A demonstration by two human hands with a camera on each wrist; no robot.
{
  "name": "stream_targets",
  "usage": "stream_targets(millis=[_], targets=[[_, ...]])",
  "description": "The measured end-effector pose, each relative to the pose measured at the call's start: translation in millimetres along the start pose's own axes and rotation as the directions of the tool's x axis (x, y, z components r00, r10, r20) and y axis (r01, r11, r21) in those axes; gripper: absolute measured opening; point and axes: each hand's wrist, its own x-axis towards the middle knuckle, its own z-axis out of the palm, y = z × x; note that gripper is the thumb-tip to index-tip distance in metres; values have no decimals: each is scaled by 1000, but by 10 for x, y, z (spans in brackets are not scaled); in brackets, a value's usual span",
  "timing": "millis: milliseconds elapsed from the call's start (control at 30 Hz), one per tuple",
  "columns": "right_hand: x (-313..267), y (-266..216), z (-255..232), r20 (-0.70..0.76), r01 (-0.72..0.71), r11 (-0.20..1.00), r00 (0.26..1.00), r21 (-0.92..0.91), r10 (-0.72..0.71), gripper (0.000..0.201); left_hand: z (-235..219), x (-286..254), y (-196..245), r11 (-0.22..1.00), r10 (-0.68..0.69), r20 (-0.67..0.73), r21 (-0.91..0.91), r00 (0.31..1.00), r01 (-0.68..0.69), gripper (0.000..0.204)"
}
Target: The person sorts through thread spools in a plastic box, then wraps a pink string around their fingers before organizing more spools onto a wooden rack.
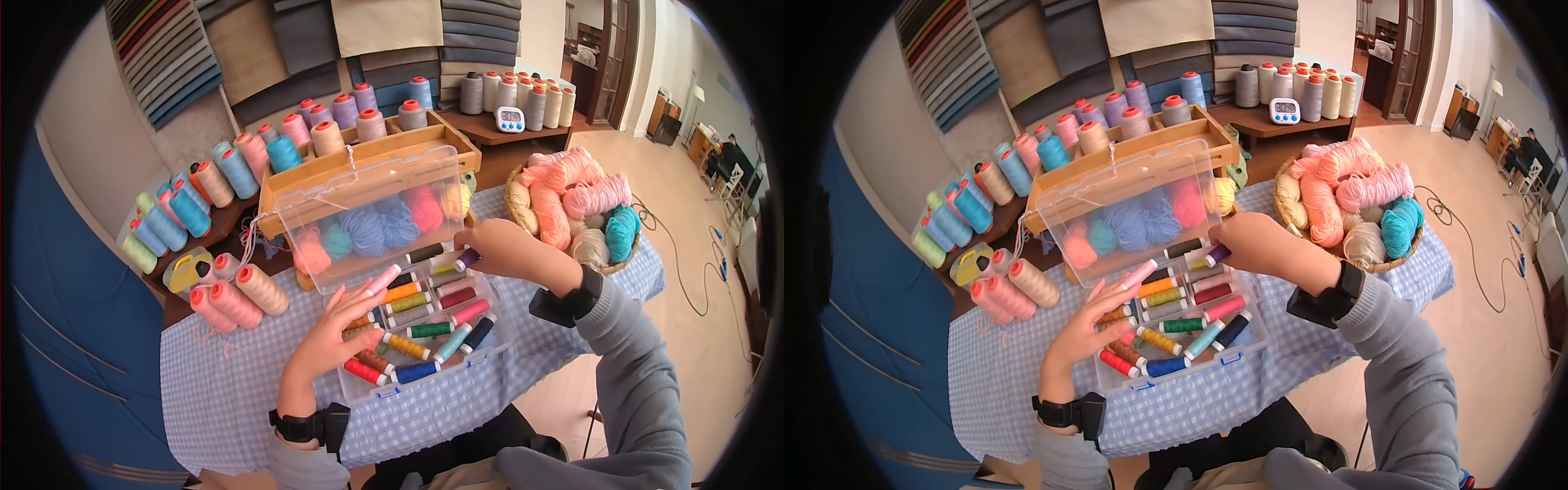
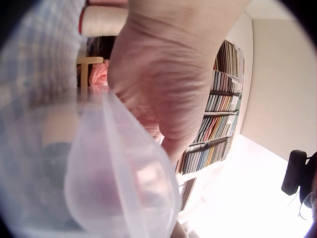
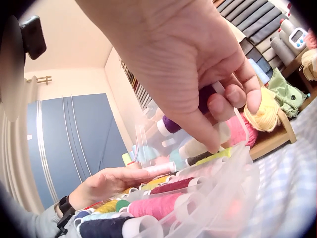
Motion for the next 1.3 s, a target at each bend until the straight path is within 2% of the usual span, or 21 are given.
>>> stream_targets(millis=[300, 400, 467, 500, 567, 600, 667, 900, 967, 1100, 1200, 1300], targets=[[28, 9, 77, 13, 33, 999, 999, 36, -33, 17, -6, 9, -5, 1000, -2, 13, 2, 1000, 2, 47], [-2, -28, 16, -6, 24, 999, 1000, 37, -24, 17, -4, 6, -33, 1000, 3, 19, 15, 1000, -3, 46], [-43, -34, -16, -89, 7, 997, 996, 73, -1, 17, -2, 5, -45, 1000, 11, 24, 25, 1000, -12, 46], [-74, -52, -53, -87, 8, 997, 996, 72, -2, 17, -2, 6, -38, 1000, 11, 22, 23, 1000, -11, 46], [-147, -93, -135, -15, -30, 999, 999, -22, 30, 18, -9, 10, 2, 1000, 8, 21, 27, 1000, -9, 45], [-184, -96, -154, -13, -31, 999, 999, -23, 30, 18, -13, 13, 14, 1000, 8, 21, 25, 1000, -9, 45], [-257, -99, -163, 130, -15, 999, 991, 38, 10, 19, -15, 20, 24, 999, 14, 31, 42, 999, -16, 45], [-363, -138, -77, 72, 24, 999, 997, 21, -26, 20, -6, 14, 15, 999, -23, 20, 32, 1000, 22, 46], [-394, -169, -119, 12, 23, 999, 1000, 40, -24, 21, -4, 16, 3, 1000, -13, 15, 27, 1000, 13, 46], [-503, -256, -202, 36, 54, 997, 998, 56, -56, 21, 11, 20, 10, 1000, 2, -12, 27, 1000, -1, 45], [-598, -291, -169, 103, 124, 988, 986, 97, -134, 22, 7, 24, 29, 999, -3, -3, 46, 1000, 3, 44], [-657, -264, -84, 104, 122, 992, 987, -6, -121, 26, 19, 17, 25, 999, 10, -27, 48, 1000, -9, 43]])
